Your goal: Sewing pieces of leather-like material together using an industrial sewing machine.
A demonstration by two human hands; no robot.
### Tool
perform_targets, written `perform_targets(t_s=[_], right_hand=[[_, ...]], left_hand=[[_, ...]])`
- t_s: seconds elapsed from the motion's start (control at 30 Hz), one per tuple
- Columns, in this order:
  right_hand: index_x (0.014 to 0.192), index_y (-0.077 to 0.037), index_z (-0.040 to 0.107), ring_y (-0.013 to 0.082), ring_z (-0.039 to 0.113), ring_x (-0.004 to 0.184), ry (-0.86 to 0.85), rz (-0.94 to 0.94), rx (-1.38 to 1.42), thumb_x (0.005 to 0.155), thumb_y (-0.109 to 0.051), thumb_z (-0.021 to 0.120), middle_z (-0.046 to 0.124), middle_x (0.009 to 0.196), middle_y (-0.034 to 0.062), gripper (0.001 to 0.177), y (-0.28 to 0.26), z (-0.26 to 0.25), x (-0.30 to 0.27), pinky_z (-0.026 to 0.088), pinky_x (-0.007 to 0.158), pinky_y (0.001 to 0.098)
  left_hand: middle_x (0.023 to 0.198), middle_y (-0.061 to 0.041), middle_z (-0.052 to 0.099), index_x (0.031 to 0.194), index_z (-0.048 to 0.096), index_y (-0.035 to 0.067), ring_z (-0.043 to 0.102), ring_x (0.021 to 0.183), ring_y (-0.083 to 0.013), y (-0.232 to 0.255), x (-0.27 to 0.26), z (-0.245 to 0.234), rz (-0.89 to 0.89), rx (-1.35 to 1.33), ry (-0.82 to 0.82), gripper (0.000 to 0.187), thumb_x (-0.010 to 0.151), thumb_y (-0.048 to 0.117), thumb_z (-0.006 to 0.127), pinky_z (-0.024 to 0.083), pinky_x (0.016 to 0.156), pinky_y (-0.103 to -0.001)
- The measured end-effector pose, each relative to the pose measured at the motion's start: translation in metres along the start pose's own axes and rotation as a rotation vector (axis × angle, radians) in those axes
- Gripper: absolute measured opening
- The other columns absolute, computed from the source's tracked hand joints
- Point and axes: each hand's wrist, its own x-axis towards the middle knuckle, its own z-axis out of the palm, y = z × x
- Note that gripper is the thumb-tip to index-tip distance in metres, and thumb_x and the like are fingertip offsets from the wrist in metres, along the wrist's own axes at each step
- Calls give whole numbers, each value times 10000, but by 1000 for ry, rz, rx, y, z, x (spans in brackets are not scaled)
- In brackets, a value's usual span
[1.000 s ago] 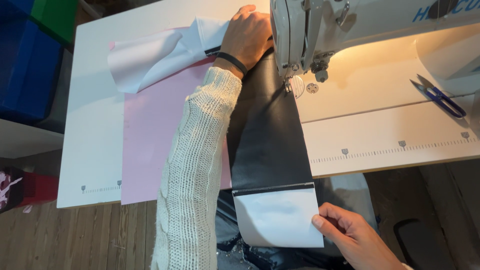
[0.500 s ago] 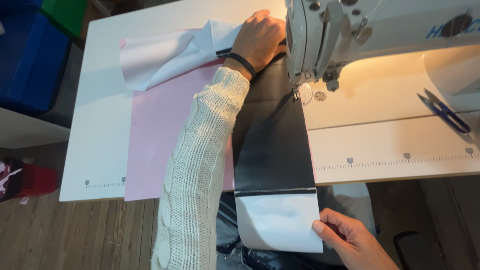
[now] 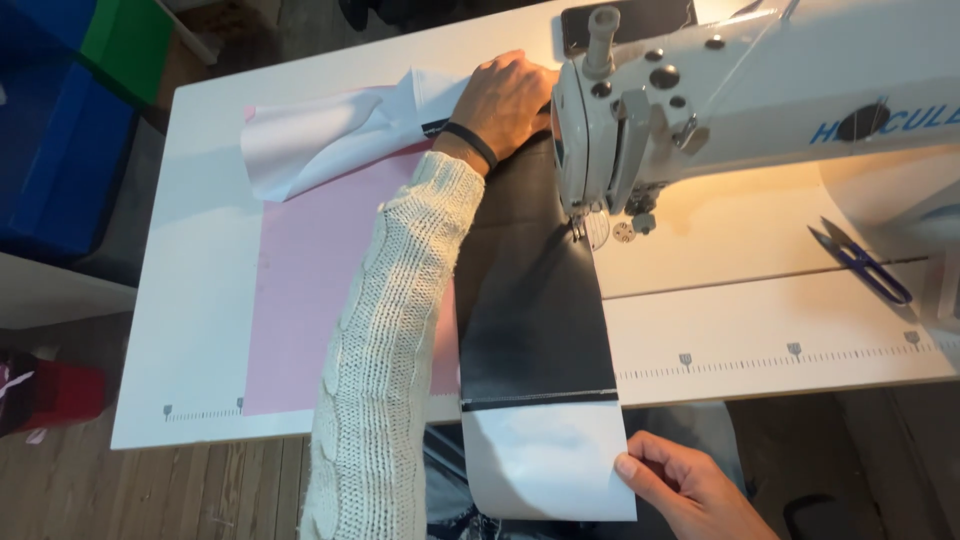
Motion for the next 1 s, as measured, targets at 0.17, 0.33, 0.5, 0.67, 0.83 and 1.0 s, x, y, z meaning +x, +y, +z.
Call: perform_targets(t_s=[0.17, 0.33, 0.5, 0.67, 0.83, 1.0], right_hand=[[998, 16, 859, 181, 593, 612, 1, -26, 7, 977, -253, 686, 702, 729, 144, 320, -2, -3, 9, 409, 609, 303], [1051, 3, 865, 178, 646, 624, 32, 8, -8, 954, -249, 709, 769, 771, 149, 312, -4, 2, 13, 437, 622, 274], [1115, -2, 862, 169, 675, 616, 45, 4, 17, 949, -283, 667, 804, 792, 154, 380, 9, 1, 20, 477, 611, 270], [1222, -4, 813, 222, 780, 770, 31, 83, 62, 876, -294, 750, 863, 961, 191, 456, -10, 10, 12, 549, 726, 287], [967, 34, 923, 211, 709, 611, 57, 18, 7, 854, -208, 855, 814, 708, 187, 275, -23, 10, 3, 496, 619, 295], [954, 27, 936, 198, 701, 562, 67, 45, -28, 856, -204, 861, 815, 686, 176, 262, -24, 9, 6, 464, 571, 263]], left_hand=[[854, -66, 736, 939, 735, 138, 666, 819, -270, -7, 8, -1, 15, -1, -21, 232, 771, 229, 867, 558, 781, -441], [881, -60, 763, 960, 736, 150, 690, 854, -284, -13, 11, 1, 7, 7, -37, 268, 746, 214, 885, 559, 818, -454], [827, -56, 771, 927, 761, 156, 725, 802, -272, -20, 16, 8, 0, 30, -47, 248, 733, 206, 906, 575, 818, -444], [833, -66, 768, 944, 764, 148, 727, 800, -284, -23, 18, 7, 1, 23, -46, 296, 710, 234, 923, 569, 808, -445], [850, -72, 767, 943, 785, 165, 729, 811, -289, -27, 21, 7, -21, 9, -37, 301, 687, 229, 931, 569, 807, -450], [836, -74, 772, 929, 791, 171, 732, 764, -289, -29, 24, 6, -13, -9, -33, 277, 692, 226, 924, 566, 766, -446]])
